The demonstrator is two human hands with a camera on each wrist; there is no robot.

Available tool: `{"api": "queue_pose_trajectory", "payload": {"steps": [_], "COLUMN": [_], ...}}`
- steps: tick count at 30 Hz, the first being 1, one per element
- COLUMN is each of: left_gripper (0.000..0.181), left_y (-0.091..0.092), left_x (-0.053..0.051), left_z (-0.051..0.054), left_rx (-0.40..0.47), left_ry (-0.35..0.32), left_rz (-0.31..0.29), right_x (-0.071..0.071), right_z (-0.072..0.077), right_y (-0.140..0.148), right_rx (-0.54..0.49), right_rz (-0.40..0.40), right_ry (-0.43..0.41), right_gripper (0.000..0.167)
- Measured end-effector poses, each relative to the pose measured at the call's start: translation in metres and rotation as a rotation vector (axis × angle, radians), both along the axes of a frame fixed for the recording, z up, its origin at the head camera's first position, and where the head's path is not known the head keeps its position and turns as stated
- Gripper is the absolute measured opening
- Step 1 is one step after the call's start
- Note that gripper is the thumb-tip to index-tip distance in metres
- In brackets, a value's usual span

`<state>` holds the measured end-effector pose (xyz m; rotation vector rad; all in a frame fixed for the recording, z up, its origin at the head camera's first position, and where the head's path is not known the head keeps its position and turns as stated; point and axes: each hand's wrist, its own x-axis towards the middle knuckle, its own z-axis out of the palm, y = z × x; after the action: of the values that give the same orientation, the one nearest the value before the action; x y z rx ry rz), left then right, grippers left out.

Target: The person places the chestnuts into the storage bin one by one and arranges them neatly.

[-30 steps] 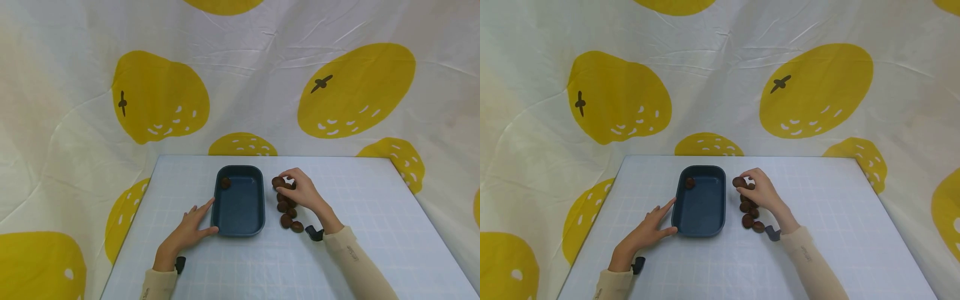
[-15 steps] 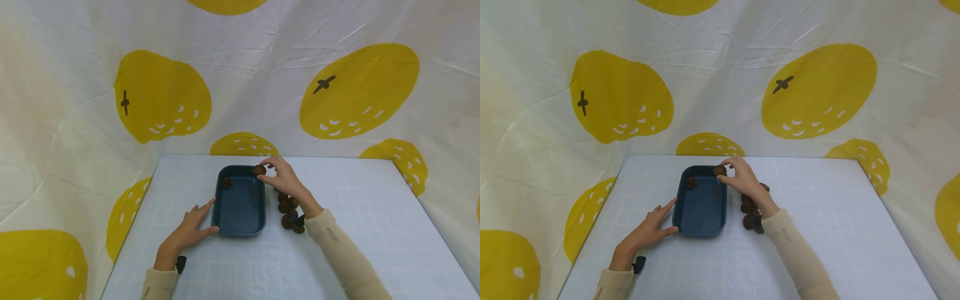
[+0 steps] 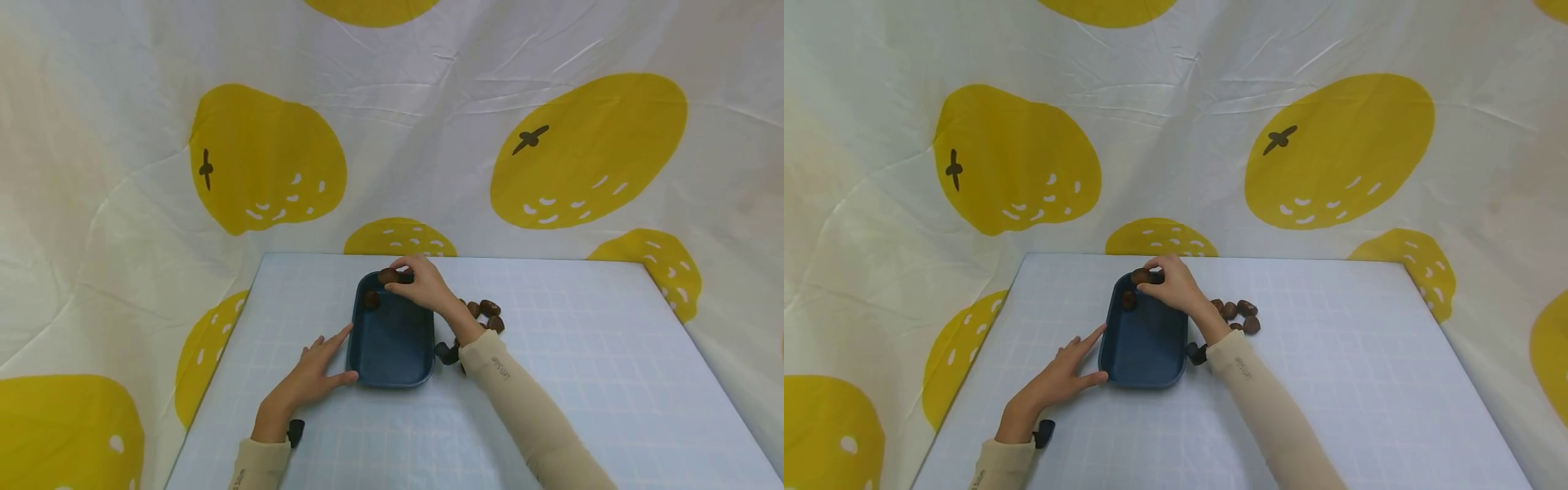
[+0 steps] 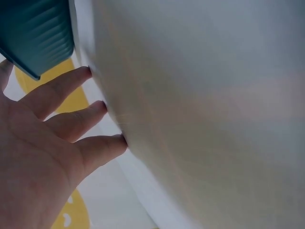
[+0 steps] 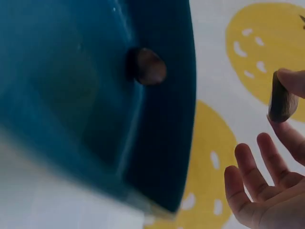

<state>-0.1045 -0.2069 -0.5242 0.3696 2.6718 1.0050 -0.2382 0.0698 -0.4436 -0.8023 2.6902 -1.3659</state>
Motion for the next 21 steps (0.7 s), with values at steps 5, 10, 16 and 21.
{"api": "queue_pose_trajectory", "payload": {"steps": [5, 10, 16, 21], "left_gripper": [0.095, 0.096, 0.096, 0.095], "left_y": [-0.001, 0.0, 0.0, 0.0], "left_x": [0.0, 0.0, 0.0, 0.001], "left_z": [0.0, -0.001, -0.002, -0.003], "left_rx": [-0.004, -0.01, -0.018, -0.015], "left_ry": [-0.001, -0.008, -0.002, 0.002], "left_rz": [0.004, 0.006, 0.007, 0.006], "right_x": [-0.007, -0.011, -0.008, -0.007], "right_z": [-0.012, -0.027, -0.038, -0.048], "right_y": [-0.019, -0.03, -0.033, -0.038], "right_rx": [-0.013, -0.008, 0.073, 0.161], "right_rz": [0.041, 0.073, 0.07, 0.122], "right_ry": [0.004, -0.03, -0.031, -0.041], "right_gripper": [0.04, 0.037, 0.036, 0.037]}}
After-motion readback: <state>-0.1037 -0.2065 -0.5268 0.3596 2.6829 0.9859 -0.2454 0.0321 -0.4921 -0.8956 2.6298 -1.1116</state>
